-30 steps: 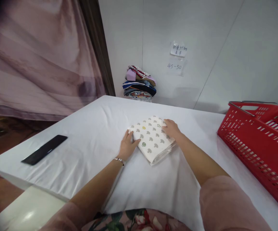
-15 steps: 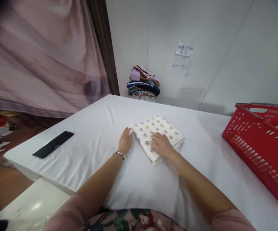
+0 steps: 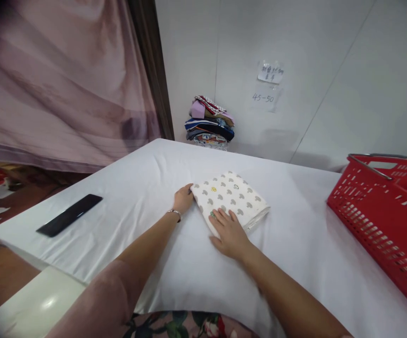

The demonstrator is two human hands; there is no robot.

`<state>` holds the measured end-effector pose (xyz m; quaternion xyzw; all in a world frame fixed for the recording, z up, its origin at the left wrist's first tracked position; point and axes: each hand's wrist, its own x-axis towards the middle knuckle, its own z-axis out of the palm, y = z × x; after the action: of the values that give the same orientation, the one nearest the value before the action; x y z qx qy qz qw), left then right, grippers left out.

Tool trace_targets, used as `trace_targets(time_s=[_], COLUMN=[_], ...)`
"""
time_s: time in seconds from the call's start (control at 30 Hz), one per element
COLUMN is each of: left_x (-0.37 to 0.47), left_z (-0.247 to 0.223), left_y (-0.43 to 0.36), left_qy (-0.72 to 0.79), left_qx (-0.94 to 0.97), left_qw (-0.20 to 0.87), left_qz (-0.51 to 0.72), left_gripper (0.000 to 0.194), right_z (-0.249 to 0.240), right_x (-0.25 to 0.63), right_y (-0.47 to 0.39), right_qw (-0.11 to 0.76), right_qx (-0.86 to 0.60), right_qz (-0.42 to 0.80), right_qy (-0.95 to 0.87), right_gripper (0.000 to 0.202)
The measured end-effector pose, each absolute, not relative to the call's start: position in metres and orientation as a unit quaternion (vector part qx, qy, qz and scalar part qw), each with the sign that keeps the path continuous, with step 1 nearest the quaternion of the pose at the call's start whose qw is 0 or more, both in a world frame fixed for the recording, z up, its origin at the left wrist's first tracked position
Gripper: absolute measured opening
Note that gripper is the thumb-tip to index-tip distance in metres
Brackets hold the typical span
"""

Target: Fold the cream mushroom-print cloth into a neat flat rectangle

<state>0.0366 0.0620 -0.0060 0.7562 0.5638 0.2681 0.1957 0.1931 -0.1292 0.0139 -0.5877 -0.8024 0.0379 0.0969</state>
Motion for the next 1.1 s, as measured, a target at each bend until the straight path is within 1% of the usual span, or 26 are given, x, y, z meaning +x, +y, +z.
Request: trace_targets(time_s=[0.13, 0.27, 0.37, 0.43, 0.53, 0.63, 0.7, 0.77, 0.87, 0.93, 1.0, 1.1], left_x=[0.032, 0.028, 0.024, 0.024, 0.031, 0.044, 0.051, 0.054, 0.055, 0.056, 0.059, 0.066], left_z=[0.0, 0.0, -0.003, -0.004, -0.002, -0.001, -0.002, -0.004, -0.005, -0.003, 0.001, 0.009], left_y=[0.073, 0.078, 0.074, 0.066, 0.04, 0.004, -0.017, -0.028, -0.033, -0.036, -0.044, -0.064], left_qy=[0.581, 0.583, 0.576, 0.566, 0.493, 0.361, 0.318, 0.301, 0.301, 0.308, 0.307, 0.268], left_qx=[0.742, 0.731, 0.724, 0.727, 0.778, 0.86, 0.892, 0.91, 0.917, 0.913, 0.91, 0.919], left_qw=[0.203, 0.22, 0.239, 0.218, 0.148, 0.114, 0.111, 0.109, 0.103, 0.105, 0.116, 0.135], left_qz=[0.266, 0.28, 0.296, 0.321, 0.359, 0.342, 0.302, 0.263, 0.241, 0.246, 0.253, 0.256], left_gripper=[0.029, 0.024, 0.025, 0.031, 0.04, 0.038, 0.035, 0.034, 0.034, 0.033, 0.03, 0.026], right_z=[0.013, 0.014, 0.013, 0.013, 0.014, 0.019, 0.024, 0.029, 0.036, 0.038, 0.038, 0.032], right_x=[0.191, 0.19, 0.19, 0.19, 0.188, 0.188, 0.195, 0.211, 0.25, 0.28, 0.307, 0.333], right_y=[-0.13, -0.13, -0.129, -0.129, -0.129, -0.128, -0.127, -0.125, -0.124, -0.125, -0.128, -0.134], right_qw=[0.086, 0.084, 0.089, 0.094, 0.103, 0.126, 0.174, 0.272, 0.461, 0.527, 0.551, 0.514], right_qx=[-0.587, -0.587, -0.588, -0.589, -0.59, -0.589, -0.577, -0.586, -0.663, -0.694, -0.708, -0.734], right_qz=[0.039, 0.042, 0.041, 0.042, 0.043, 0.056, 0.087, 0.118, 0.116, 0.12, 0.134, 0.175], right_qy=[-0.804, -0.804, -0.803, -0.802, -0.799, -0.797, -0.793, -0.754, -0.578, -0.476, -0.421, -0.408], right_gripper=[0.058, 0.058, 0.058, 0.058, 0.06, 0.061, 0.048, 0.034, 0.031, 0.029, 0.029, 0.027])
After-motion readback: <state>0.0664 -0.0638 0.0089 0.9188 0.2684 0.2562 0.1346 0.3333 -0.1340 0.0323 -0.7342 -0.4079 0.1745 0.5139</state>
